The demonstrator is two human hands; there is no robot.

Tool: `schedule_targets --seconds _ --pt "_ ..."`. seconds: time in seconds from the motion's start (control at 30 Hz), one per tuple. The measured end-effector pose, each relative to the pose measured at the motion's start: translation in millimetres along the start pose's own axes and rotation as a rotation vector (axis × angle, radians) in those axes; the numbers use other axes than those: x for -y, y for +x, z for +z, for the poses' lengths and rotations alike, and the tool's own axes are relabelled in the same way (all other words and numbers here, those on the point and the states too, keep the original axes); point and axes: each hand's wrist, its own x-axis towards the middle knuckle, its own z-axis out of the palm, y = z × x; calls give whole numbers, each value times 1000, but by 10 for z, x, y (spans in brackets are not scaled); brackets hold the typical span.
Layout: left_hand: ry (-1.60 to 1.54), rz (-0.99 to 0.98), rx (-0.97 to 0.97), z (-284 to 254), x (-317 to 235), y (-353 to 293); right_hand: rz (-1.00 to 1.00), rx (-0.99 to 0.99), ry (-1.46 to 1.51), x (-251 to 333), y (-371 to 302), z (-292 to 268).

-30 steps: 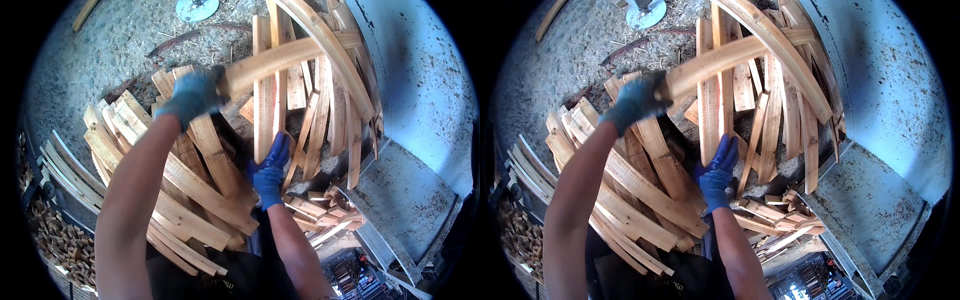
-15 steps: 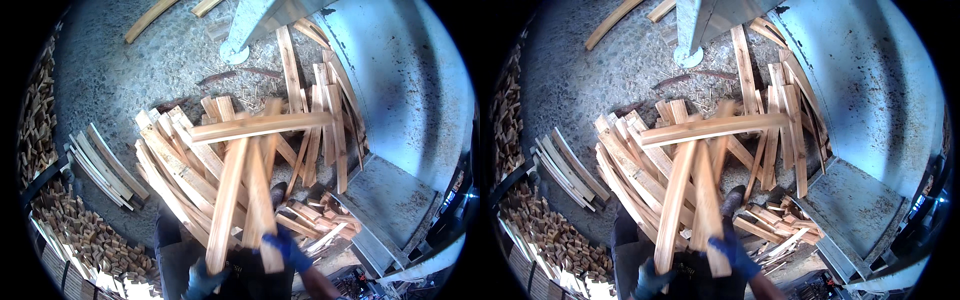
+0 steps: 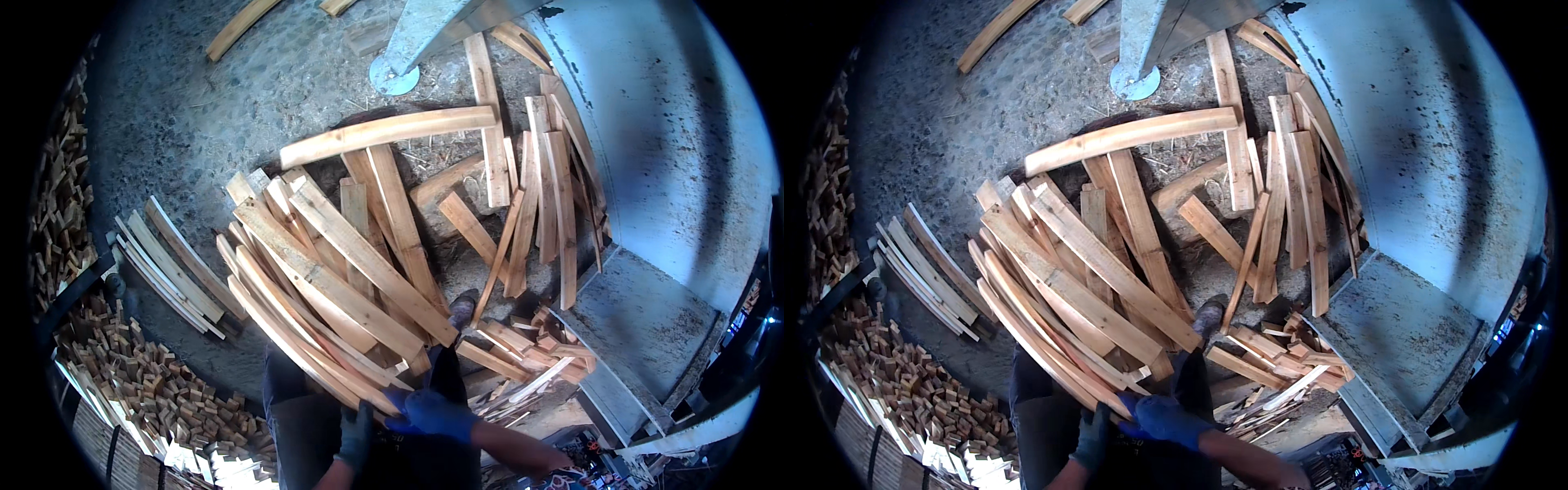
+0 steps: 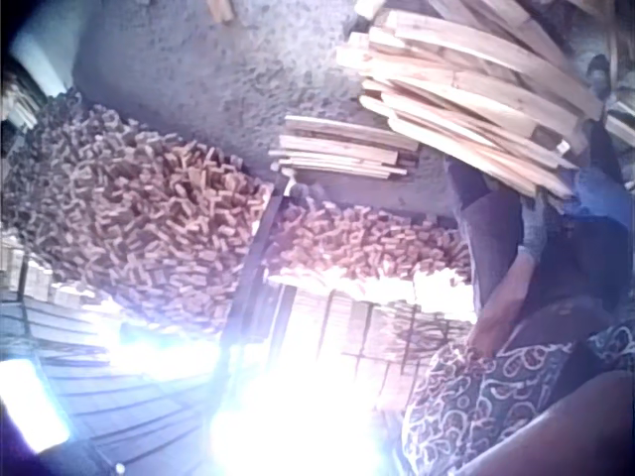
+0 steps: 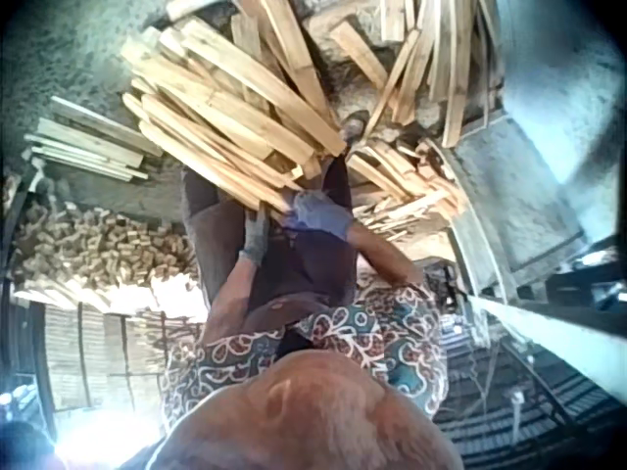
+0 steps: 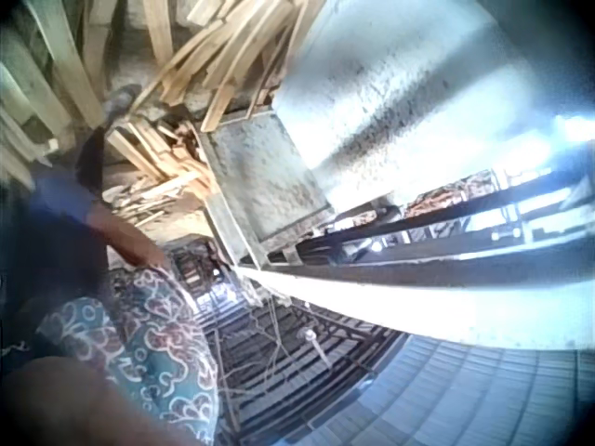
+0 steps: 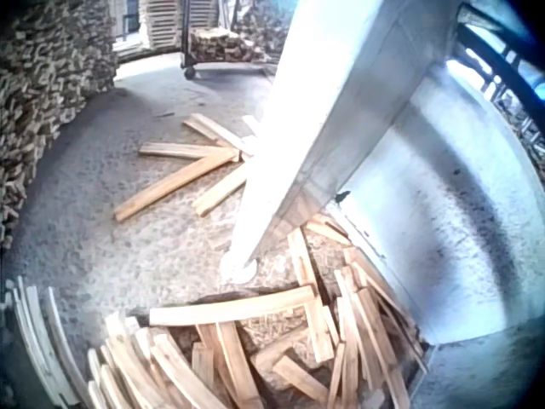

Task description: The person picks up small wooden planks from a pile on the floor and stacks them onto a metal rack. The person wears blue gloves and repeatedly gathers handfuls of planks, aligns them, and places them on the rack in a warehouse setting.

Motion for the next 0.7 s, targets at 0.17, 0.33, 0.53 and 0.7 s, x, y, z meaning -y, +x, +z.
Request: schedule_targets --seconds 0.17,0.33,0.53,0.7 --pt "-23 121 25 -230 -304 245 -148 38 -204 72 503 -1193" --pt "109 337 -17 -464 88 602 -123 -986 -616 -677 1807 -2608" --pt "165 244 1 -305 -268 420 257 -964 -1074 -675 2769 -3535" --pt "53 -30 -17 -254 -589 309 26 -748 -1104 -613 2563 -3218"
